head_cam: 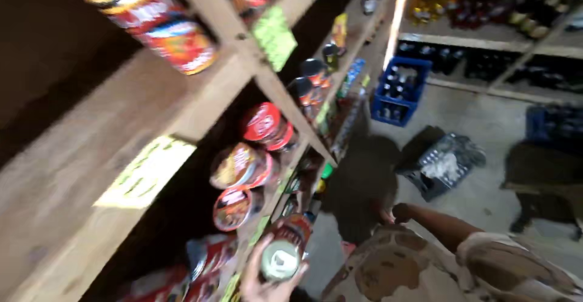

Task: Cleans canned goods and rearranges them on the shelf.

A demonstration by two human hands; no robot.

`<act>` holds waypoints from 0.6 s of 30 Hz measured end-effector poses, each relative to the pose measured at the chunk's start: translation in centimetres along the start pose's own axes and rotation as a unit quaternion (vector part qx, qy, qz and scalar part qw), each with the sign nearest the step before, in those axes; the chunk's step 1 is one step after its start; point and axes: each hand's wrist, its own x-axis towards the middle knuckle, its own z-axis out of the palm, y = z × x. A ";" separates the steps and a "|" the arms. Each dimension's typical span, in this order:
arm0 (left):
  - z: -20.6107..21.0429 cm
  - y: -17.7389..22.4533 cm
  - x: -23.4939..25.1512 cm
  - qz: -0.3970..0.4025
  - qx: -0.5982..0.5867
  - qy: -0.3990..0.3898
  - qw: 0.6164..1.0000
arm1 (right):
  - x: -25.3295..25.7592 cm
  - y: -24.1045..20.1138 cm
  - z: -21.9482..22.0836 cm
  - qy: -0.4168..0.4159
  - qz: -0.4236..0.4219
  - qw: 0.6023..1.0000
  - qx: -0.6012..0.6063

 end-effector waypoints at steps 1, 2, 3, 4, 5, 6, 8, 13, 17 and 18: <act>2.2 -1.5 0.3 -0.032 -0.016 -0.024 0.999 | 0.2 1.5 0.7 -0.008 0.043 0.999 0.014; 4.1 -2.9 0.5 -0.056 -0.031 -0.049 0.997 | 0.7 3.3 1.3 0.000 0.070 0.996 0.047; 5.8 -4.0 0.8 -0.077 -0.043 -0.074 0.993 | 1.1 5.0 1.7 0.018 0.085 0.993 0.084; 7.3 -5.0 0.9 -0.096 -0.052 -0.099 0.989 | 1.2 6.5 2.0 0.042 0.088 0.987 0.130; 9.0 -5.8 1.1 -0.120 -0.062 -0.122 0.983 | 1.0 7.6 2.0 0.067 0.090 0.977 0.182; 10.7 -6.6 1.1 -0.147 -0.071 -0.145 0.976 | 0.7 8.6 1.9 0.099 0.090 0.961 0.240; 13.9 -8.5 1.0 -0.175 -0.073 -0.199 0.962 | -0.7 10.2 1.0 0.184 0.091 0.911 0.358; 21.4 -12.5 0.0 -0.196 -0.003 -0.326 0.925 | 0.9 18.3 -2.7 0.405 0.173 0.756 0.485; 25.5 -17.1 -3.0 -0.257 -0.007 -0.350 0.901 | 4.1 25.0 -6.8 0.488 0.302 0.660 0.485; 25.9 -18.2 -3.9 -0.269 0.002 -0.354 0.896 | 5.2 26.5 -7.7 0.487 0.336 0.655 0.470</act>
